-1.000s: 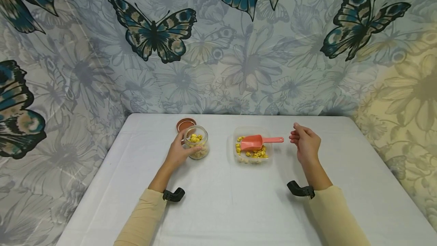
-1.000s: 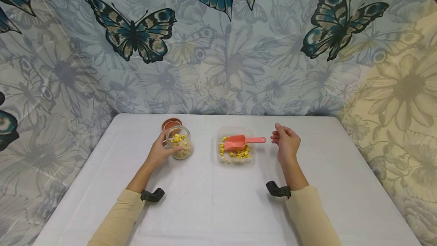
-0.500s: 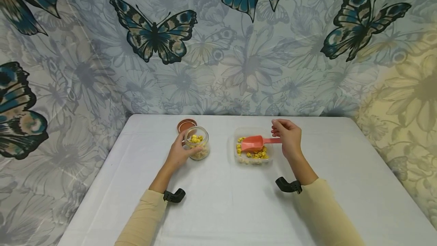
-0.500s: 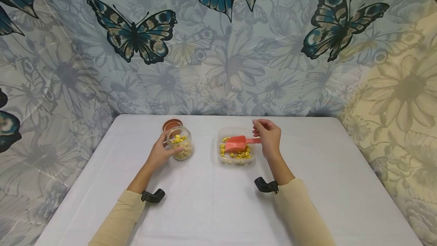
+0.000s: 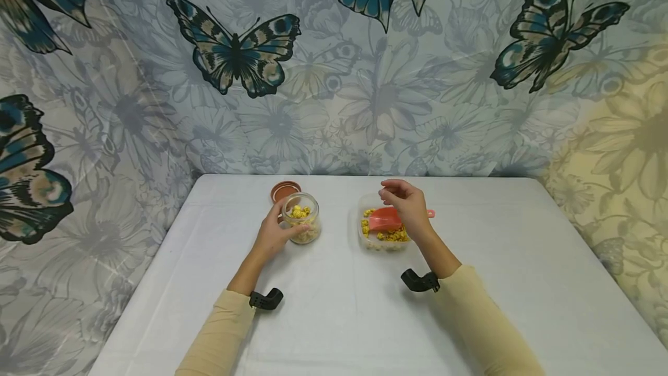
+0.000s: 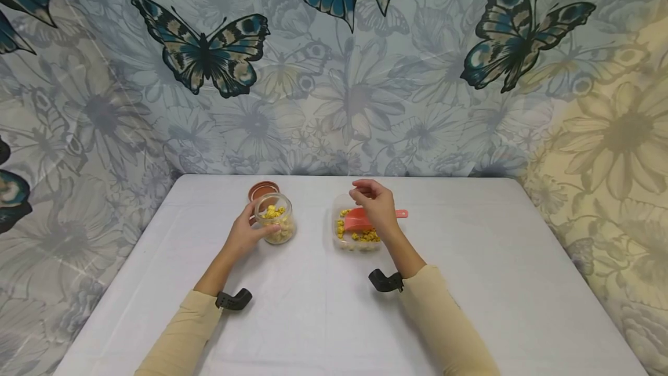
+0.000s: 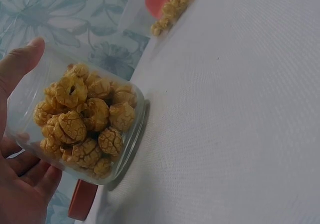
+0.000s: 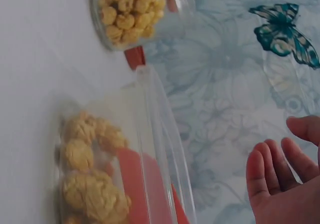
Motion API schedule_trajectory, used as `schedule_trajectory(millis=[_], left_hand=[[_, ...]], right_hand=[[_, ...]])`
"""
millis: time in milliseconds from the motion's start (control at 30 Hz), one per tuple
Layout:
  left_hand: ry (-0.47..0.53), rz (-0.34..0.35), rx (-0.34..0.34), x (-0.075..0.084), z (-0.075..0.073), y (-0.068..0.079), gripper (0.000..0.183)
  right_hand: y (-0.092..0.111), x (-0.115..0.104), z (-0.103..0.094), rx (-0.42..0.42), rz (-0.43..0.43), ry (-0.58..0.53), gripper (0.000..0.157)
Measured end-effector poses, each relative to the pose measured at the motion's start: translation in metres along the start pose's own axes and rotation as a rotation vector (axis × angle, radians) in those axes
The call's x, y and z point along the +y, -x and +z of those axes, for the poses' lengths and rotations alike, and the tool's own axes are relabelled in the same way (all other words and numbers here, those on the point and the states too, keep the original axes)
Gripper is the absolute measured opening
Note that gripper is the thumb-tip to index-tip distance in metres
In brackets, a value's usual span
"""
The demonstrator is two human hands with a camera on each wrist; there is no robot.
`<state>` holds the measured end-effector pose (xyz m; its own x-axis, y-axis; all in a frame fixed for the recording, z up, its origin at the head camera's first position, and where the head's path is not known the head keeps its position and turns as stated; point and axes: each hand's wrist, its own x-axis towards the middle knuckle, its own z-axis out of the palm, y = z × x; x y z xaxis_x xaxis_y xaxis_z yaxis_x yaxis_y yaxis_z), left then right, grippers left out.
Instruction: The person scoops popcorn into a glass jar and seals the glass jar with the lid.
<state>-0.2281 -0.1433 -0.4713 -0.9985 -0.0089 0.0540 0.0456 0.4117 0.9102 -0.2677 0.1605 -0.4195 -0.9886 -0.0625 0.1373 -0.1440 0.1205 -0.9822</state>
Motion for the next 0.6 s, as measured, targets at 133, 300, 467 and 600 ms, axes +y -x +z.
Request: schedule_trajectory(millis=[133,300,467,600], left_hand=[[0.000,-0.001,0.000,0.000,0.000,0.000,0.086],[0.001,-0.006,-0.008,0.005,-0.001,0.001,0.085],[0.011,-0.007,-0.013,0.005,0.000,0.001,0.084],[0.007,0.001,-0.009,-0.002,0.001,-0.001,0.085]], right_hand=[[0.000,-0.002,0.014,-0.092,-0.011,0.045,0.034],[0.000,-0.002,0.031,-0.183,0.002,0.070,0.040],[0.002,-0.001,0.046,-0.259,0.006,0.062,0.048],[0.006,-0.005,0.058,-0.318,0.008,0.060,0.053]])
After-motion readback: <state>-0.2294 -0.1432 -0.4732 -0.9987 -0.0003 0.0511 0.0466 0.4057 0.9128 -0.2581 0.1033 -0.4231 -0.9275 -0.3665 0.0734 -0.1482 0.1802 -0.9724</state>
